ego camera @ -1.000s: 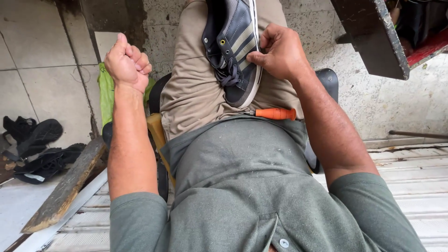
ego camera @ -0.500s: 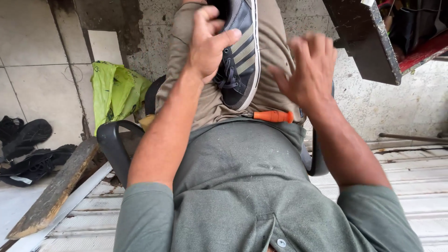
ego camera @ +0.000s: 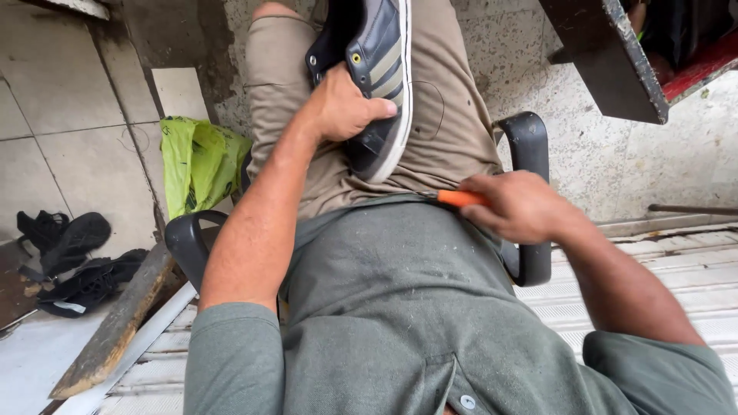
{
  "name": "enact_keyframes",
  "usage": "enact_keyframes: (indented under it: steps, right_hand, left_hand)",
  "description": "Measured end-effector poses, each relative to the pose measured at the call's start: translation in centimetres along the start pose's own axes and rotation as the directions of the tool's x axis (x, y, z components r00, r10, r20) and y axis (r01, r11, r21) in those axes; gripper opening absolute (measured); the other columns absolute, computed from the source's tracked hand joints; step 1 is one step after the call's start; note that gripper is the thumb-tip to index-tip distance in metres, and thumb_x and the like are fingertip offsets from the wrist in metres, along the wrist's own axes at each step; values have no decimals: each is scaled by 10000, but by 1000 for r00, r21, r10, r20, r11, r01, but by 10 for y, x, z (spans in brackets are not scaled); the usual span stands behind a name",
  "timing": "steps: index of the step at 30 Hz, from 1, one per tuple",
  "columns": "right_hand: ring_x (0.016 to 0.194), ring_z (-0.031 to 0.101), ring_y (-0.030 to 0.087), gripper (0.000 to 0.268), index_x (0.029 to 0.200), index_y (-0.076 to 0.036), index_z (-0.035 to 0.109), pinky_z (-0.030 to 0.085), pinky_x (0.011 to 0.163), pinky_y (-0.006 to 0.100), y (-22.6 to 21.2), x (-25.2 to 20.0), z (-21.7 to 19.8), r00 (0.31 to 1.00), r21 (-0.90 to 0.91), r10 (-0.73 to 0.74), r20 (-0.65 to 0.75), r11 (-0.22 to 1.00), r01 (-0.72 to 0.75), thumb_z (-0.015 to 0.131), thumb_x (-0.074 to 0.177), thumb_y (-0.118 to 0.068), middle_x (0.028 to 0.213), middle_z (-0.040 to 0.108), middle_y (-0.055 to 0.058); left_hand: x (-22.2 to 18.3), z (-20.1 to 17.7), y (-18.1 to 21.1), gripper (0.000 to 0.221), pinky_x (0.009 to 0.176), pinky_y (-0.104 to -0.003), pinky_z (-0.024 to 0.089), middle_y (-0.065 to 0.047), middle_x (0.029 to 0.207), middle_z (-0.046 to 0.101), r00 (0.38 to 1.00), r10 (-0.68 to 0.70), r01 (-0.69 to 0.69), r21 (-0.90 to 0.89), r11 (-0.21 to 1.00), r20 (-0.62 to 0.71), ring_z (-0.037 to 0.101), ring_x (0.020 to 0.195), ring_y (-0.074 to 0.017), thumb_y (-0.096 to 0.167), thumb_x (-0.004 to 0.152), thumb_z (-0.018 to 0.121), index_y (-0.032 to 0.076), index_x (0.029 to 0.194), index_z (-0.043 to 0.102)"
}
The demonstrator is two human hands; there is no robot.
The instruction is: Hand-stitching the sole of a sneaker using a stitching awl and thread.
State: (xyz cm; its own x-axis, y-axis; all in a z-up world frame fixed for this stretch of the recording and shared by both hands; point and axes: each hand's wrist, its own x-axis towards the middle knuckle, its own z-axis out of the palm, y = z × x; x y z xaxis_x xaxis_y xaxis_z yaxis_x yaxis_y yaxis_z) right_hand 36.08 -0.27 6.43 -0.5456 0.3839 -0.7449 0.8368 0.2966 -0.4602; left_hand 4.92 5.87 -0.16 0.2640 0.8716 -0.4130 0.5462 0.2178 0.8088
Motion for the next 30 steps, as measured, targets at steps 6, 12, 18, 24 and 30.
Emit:
enact_keyframes:
  steps: [6,12,18,24,30]
  right_hand:
    - [1025,634,234,417,1332,5,599,493,903,352,46,-16,13,875,432,-48,-483,856,285,593,988,-231,1243,655,115]
    - [942,622,323,455,1483,-65,552,481,864,416,26,15,29,731,163,-72,-679,955,246,579,1050,-204,1121,646,145]
    - [924,616,297,469,1516,-56,535,489,873,397,27,27,42,680,184,-77,-729,935,303,580,1064,-172,1077,639,120]
    - [798,547,258,459,1498,-37,566,472,793,375,24,24,38,678,206,-72,-732,924,321,611,1058,-157,938,550,94]
    - [800,563,266,446,1486,-37,582,475,791,373,25,26,38,666,189,-83,-741,926,326,622,1055,-145,949,560,101]
  left_hand:
    - [7,-14,-4,404,848,-328,585,-54,1027,795,997,-41,43,27,999,-70,751,926,-196,306,731,795,74,1057,735]
    - [-2,16,-21,424,987,-310,559,-42,1168,779,988,-18,-12,-187,982,-154,722,1071,-156,179,762,796,102,1174,735]
    - [-3,28,-48,431,1069,-373,552,-66,1248,714,967,152,-229,-436,870,-205,678,1144,-196,37,833,819,45,1241,680]
    - [-3,30,-51,431,1069,-384,569,-72,1245,715,974,126,-211,-555,805,-187,685,1145,-203,3,831,816,44,1239,681]
    - [-2,28,-52,409,1049,-371,580,-70,1221,732,981,90,-168,-528,833,-172,700,1122,-199,36,824,827,51,1212,700]
